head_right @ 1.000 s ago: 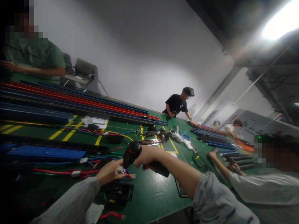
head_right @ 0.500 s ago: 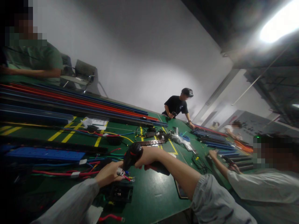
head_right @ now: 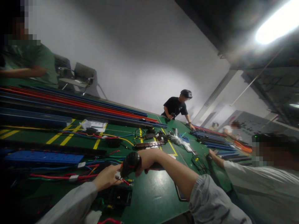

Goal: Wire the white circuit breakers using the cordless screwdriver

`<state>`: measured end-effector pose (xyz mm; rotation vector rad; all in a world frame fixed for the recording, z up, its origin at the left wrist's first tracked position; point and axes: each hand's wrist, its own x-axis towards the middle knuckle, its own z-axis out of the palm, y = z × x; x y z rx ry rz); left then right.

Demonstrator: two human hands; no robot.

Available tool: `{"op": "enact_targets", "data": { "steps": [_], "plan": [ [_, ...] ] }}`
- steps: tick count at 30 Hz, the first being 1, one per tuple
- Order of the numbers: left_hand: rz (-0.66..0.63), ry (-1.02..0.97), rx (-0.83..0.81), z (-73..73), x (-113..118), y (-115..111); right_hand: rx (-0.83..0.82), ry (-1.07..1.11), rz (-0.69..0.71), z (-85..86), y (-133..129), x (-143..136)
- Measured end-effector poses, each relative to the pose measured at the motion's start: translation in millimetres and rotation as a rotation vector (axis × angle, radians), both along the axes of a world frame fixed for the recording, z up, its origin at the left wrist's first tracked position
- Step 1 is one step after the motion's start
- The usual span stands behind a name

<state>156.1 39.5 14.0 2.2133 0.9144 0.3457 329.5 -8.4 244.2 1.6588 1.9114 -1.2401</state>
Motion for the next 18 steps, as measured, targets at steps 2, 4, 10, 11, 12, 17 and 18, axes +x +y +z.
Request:
{"op": "enact_targets", "data": {
  "steps": [2,4,10,11,12,17,18],
  "plan": [
    [-0.006,-0.022,0.006,-5.6,1,2,0.039,0.021,-0.011,-1.2,-1,2],
    [-0.007,-0.041,0.01,-10.2,2,3,0.096,0.032,-0.043,-0.7,-2,7],
    [0.014,-0.017,0.015,-14.5,1,6,0.236,0.031,-0.134,16.7,-34,43],
    [0.015,-0.02,0.016,-14.6,1,6,0.318,0.013,-0.17,16.1,-45,50],
    [0.015,-0.024,0.015,-14.6,1,6,0.419,0.0,-0.209,12.2,-56,56],
    [0.01,-0.008,0.044,-12.0,-1,7,0.776,-0.059,-0.34,-60.5,-102,77],
    [0.01,0.008,0.051,-11.0,-2,6,0.764,-0.118,-0.377,-81.5,-108,80]
  ]
}}
